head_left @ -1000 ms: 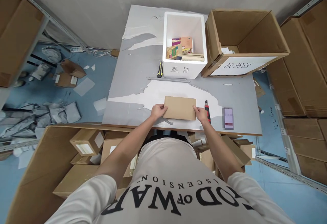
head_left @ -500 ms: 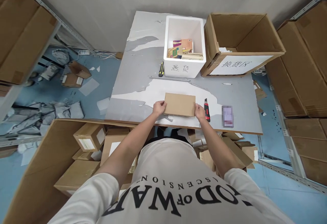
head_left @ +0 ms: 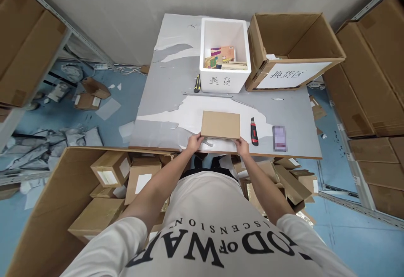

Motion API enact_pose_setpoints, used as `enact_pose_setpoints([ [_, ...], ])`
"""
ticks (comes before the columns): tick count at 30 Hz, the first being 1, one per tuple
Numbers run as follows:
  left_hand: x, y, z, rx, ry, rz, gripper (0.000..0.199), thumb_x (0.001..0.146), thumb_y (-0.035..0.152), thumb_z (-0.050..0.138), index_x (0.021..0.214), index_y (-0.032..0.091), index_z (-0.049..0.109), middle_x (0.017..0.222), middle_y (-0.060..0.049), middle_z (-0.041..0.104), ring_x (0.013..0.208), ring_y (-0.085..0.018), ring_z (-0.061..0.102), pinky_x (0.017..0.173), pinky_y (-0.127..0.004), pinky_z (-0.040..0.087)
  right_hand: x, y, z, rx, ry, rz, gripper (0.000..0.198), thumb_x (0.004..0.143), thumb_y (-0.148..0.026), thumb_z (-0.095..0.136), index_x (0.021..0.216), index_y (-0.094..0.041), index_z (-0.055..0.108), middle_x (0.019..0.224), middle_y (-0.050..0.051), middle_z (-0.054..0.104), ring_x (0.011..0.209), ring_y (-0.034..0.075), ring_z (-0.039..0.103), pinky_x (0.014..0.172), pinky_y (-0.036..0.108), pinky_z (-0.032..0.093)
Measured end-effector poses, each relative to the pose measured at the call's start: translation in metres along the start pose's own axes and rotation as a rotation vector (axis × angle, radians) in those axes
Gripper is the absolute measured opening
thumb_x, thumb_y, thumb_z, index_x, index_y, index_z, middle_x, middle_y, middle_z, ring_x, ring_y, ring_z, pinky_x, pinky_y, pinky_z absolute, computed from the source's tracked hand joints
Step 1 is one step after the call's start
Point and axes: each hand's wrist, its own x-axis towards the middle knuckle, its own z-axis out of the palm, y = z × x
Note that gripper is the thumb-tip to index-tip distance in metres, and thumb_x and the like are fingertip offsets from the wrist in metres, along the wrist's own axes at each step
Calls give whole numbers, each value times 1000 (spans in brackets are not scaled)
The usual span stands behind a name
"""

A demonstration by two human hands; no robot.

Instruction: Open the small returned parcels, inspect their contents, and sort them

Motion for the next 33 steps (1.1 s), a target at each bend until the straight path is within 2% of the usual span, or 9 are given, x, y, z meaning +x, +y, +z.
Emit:
enact_pose_setpoints([
  [4, -3, 16, -7, 40, 32, 68, 39, 84, 26, 54, 120, 17, 64, 114, -5, 70, 106, -23, 65, 97, -35, 47, -4, -13, -10, -54, 33, -27, 37, 84, -40, 45, 91, -13, 69, 90, 14, 73, 86, 26, 64, 82, 37, 47],
  [7, -6, 32, -18, 58, 79, 127, 39, 85, 30, 55, 121, 17, 64, 116, -5, 70, 105, -23, 65, 92, -31, 49, -5, -26, -24, -72, 29, -83, 43, 86, -46, 42, 92, -14, 70, 87, 11, 73, 80, 23, 63, 77, 31, 46],
  [11, -2, 58, -32, 178, 149, 103, 35, 84, 39, 57, 107, 18, 72, 105, -5, 73, 99, -23, 67, 85, -28, 50, 2, -47, -41, -174, 92, -153, 52, 89, -52, 39, 90, -13, 73, 79, 9, 73, 74, 22, 61, 70, 28, 43],
  [15, 8, 75, -39, 234, 208, 58, 35, 83, 45, 58, 100, 20, 75, 96, -5, 75, 91, -22, 69, 78, -27, 49, 15, -62, -49, -275, 136, -119, 54, 88, -56, 41, 87, -15, 75, 70, 9, 71, 71, 22, 60, 66, 28, 40],
  [21, 21, 76, -36, 273, 209, -26, 36, 81, 47, 60, 96, 18, 76, 95, -8, 75, 89, -24, 69, 76, -30, 49, 29, -64, -42, -361, 131, -49, 55, 89, -57, 43, 72, -16, 75, 67, 12, 70, 65, 22, 59, 61, 30, 36],
  [27, 34, 69, -37, 186, 51, -36, 33, 74, 34, 67, 102, 19, 74, 94, -3, 75, 90, -21, 68, 80, -26, 49, 42, -57, -40, -317, 120, -32, 58, 87, -62, 43, 73, -15, 74, 70, 11, 71, 62, 19, 58, 59, 28, 36],
  [33, 37, 67, -33, 137, 111, -75, 41, 71, 35, 70, 107, 15, 72, 99, -8, 74, 95, -21, 68, 85, -28, 50, 50, -50, -36, -236, 139, 11, 58, 84, -64, 45, 75, -13, 72, 68, 10, 71, 64, 20, 60, 62, 29, 41],
])
